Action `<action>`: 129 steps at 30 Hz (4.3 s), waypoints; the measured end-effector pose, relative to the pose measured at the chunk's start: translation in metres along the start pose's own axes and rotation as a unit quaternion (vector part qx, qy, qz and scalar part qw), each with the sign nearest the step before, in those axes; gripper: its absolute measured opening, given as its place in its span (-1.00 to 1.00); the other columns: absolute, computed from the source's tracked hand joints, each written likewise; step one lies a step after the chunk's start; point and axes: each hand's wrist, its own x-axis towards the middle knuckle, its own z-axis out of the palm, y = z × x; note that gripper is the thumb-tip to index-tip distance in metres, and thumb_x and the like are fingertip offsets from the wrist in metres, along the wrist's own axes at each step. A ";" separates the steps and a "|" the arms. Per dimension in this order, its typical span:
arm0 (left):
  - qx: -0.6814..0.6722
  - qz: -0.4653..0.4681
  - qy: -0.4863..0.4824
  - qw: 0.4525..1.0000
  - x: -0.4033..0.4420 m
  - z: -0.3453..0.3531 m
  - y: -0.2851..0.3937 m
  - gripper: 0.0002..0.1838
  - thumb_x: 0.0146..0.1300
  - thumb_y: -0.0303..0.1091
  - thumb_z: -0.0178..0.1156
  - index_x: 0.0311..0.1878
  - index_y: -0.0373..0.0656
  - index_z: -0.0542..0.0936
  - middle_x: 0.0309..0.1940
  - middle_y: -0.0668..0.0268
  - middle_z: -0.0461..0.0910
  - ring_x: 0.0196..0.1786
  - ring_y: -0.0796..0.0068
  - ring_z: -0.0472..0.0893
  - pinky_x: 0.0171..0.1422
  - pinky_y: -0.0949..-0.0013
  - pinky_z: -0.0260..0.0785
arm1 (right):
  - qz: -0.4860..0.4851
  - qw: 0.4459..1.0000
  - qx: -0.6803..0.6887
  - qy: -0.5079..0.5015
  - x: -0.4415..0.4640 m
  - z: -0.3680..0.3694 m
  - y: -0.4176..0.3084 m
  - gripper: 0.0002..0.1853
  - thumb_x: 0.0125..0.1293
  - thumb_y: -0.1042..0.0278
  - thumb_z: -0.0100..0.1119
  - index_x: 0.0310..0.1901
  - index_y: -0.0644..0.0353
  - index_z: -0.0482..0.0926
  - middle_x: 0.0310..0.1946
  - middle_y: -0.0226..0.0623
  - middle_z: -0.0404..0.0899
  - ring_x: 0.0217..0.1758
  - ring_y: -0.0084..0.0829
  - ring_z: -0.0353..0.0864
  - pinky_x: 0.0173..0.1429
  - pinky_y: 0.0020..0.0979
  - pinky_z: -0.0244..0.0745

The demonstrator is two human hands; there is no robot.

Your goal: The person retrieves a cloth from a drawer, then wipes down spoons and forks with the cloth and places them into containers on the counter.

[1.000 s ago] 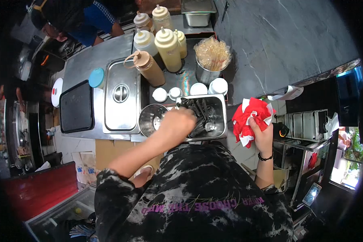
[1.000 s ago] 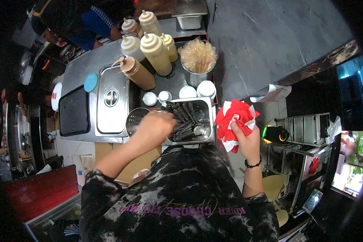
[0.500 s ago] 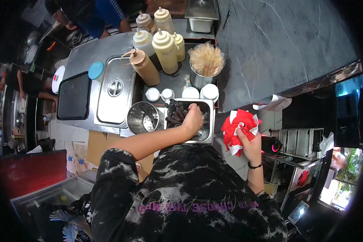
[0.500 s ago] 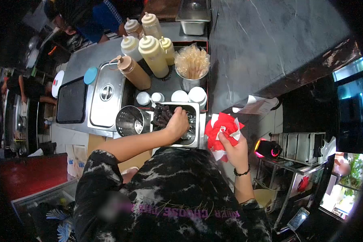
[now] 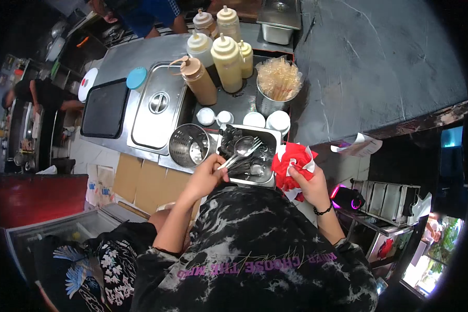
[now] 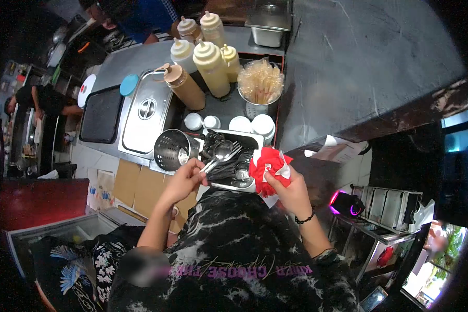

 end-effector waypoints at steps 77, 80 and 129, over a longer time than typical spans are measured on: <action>-0.440 -0.032 -0.173 0.880 -0.053 -0.023 0.027 -0.80 0.24 -0.43 0.12 -0.10 -0.24 0.44 -0.38 0.23 0.59 -0.47 0.58 0.53 -0.44 0.55 0.34 | -0.056 0.859 0.506 -0.058 0.023 0.112 -0.044 -0.48 0.41 -0.02 -0.29 0.18 0.26 0.25 0.10 -0.17 0.39 0.17 -0.30 0.39 0.25 -0.25 0.27; -0.449 -0.024 -0.194 0.872 -0.054 -0.016 0.025 -0.80 0.24 -0.44 0.11 -0.09 -0.25 0.40 -0.38 0.26 0.57 -0.43 0.60 0.52 -0.42 0.55 0.31 | -0.036 0.851 0.518 -0.076 0.022 0.107 -0.043 -0.50 0.41 0.00 -0.25 0.16 0.26 0.27 0.05 -0.18 0.43 0.13 -0.33 0.43 0.23 -0.26 0.30; -0.404 0.128 -0.003 0.906 -0.051 0.081 0.042 -0.83 0.42 -0.37 -0.25 -0.09 -0.12 -0.01 -0.46 0.18 0.48 -0.64 0.54 0.41 -0.54 0.51 0.38 | -0.159 0.968 0.139 0.132 0.009 0.079 -0.011 -0.82 0.28 0.38 0.12 -0.15 0.27 0.50 -0.30 -0.44 0.55 -0.28 -0.65 0.48 -0.20 -0.55 0.38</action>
